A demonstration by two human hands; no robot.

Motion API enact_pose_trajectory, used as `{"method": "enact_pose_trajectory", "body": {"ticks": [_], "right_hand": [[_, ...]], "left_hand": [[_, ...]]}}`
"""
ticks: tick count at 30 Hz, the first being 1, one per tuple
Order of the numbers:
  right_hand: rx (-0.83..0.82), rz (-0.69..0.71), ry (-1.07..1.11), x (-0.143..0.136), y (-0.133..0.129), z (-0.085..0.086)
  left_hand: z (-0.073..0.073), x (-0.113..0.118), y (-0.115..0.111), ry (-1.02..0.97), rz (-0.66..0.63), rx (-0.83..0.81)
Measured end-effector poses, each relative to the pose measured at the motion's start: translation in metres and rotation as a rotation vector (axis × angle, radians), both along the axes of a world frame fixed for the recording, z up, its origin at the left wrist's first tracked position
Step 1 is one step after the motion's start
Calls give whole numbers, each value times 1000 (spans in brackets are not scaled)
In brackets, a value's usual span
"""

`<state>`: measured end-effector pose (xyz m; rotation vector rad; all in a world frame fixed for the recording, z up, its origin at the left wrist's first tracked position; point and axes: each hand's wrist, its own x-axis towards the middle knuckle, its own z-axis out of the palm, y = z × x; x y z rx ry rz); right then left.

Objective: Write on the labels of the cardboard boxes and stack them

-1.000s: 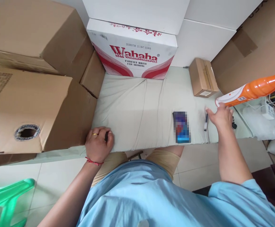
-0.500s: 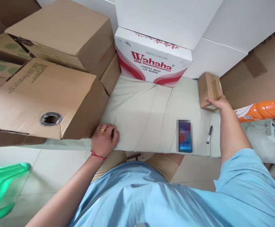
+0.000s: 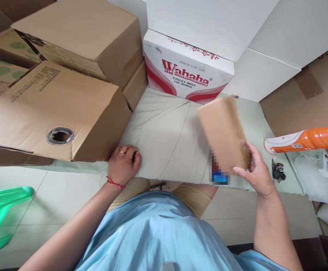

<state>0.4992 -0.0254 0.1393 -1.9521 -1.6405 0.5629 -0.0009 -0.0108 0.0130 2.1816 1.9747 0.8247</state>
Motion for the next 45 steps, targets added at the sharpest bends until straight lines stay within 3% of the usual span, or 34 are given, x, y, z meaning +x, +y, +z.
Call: {"method": "enact_pose_trajectory", "body": {"ticks": [2,5,10,13,16,20,24,27,33,36,40,45], "right_hand": [[-75,149,56,-36,-15,1],[-82,394,7,-90,-19,-10],[-27,510,-58,-144,-8,-38],[74,447,-3,-152,-11,-45],[131,250,165,-152,-26,-49],[45,-35,425,-153,-58,-58],[-83,-117,541,-159,-81,-65],[-77,-153,622,-160,-83,-65],[8,-278,798,-148,-70,-58],[-3,-294,816,-143,-65,-55],[-17,-291,786,-142,-66,-58],[-17,-261,765,-147,-74,-60]], "left_hand": [[-1,0,0,4,3,-1],[-2,-1,0,-14,15,-2],[-3,0,-1,-101,58,-18],[-1,1,-1,-118,65,-33],[1,2,-2,-166,64,-58],[6,3,-5,-261,35,-115],[18,6,-12,-348,13,-168],[42,12,-22,-466,28,-160],[111,28,-56,-571,-77,-142],[129,35,-70,-543,-115,-119],[130,41,-77,-540,-110,-125],[116,41,-70,-533,-18,-115]]}}
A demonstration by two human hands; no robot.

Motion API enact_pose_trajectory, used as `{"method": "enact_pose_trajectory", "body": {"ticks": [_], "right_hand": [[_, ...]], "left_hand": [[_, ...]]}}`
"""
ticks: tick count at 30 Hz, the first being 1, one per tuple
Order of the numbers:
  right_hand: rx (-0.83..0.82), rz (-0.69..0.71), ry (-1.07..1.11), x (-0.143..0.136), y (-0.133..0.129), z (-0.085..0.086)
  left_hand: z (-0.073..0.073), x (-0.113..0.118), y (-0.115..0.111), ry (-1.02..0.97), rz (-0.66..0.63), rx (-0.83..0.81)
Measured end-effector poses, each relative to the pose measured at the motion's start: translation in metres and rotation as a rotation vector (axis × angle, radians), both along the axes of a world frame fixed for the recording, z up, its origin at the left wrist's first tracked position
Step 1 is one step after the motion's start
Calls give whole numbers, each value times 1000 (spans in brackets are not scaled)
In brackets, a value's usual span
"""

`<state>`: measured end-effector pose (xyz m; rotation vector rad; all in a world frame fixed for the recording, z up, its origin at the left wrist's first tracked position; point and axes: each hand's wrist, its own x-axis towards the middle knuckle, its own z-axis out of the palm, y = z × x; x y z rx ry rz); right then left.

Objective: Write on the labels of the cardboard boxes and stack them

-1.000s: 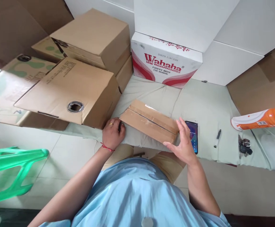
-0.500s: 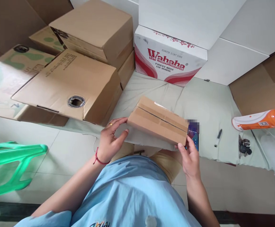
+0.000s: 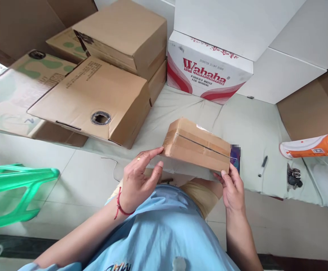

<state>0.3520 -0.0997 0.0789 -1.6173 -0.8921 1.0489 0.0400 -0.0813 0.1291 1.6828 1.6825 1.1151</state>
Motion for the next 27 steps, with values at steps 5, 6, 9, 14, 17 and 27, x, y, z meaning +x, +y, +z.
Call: {"method": "enact_pose_trajectory", "body": {"ticks": [5,6,9,14,17,27], "right_hand": [[79,65,-88,-3,-8,10],[97,84,-133,-3,-9,14],[205,178,-349,-4,-13,30],[445,383,-709,-20,-17,67],[600,441,-846,-35,-16,82],[672,447,-725,-39,-16,79]], "left_hand": [[-22,-9,13,-30,45,-206],[-26,-11,15,-59,39,-267],[-38,-17,18,-179,29,-424],[-52,-20,20,-524,155,-549],[-54,-19,22,-688,256,-556],[-52,-20,17,-842,247,-558]]}}
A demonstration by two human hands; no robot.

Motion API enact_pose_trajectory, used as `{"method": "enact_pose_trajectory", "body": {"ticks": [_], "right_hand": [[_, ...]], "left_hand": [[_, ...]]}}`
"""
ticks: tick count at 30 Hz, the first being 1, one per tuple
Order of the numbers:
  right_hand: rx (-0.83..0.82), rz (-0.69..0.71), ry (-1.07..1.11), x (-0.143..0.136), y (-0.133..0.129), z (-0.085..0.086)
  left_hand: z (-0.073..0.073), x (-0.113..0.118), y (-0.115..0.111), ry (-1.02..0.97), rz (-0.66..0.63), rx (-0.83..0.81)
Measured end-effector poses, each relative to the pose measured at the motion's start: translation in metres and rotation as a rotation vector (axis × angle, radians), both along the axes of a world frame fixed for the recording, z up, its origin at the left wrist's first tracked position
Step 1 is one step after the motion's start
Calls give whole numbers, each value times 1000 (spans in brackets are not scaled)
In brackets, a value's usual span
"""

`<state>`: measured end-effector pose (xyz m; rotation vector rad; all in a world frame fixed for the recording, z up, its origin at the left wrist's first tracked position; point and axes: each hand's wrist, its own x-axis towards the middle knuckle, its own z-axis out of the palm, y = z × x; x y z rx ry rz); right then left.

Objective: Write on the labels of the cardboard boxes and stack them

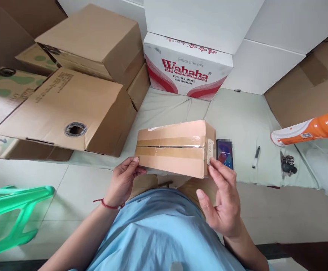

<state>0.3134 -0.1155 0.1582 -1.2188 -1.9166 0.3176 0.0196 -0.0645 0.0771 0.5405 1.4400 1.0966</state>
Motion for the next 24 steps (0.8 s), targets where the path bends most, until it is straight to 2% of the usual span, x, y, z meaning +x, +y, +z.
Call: {"method": "enact_pose_trajectory", "body": {"ticks": [7,12,15,18,22,24], "right_hand": [[-309,-148,548,22,1,-37],[-438,-286,863,27,4,-50],[-515,-362,998,28,7,-53],[-617,-395,1058,32,8,-54],[-722,-445,925,37,5,-53],[-775,-387,885,38,1,-53]], "left_hand": [[-16,9,-7,78,-41,252],[-24,7,-4,174,45,389],[-20,7,-2,250,68,449],[-9,8,1,301,64,532],[7,6,8,310,50,585],[12,3,12,281,63,580]]}}
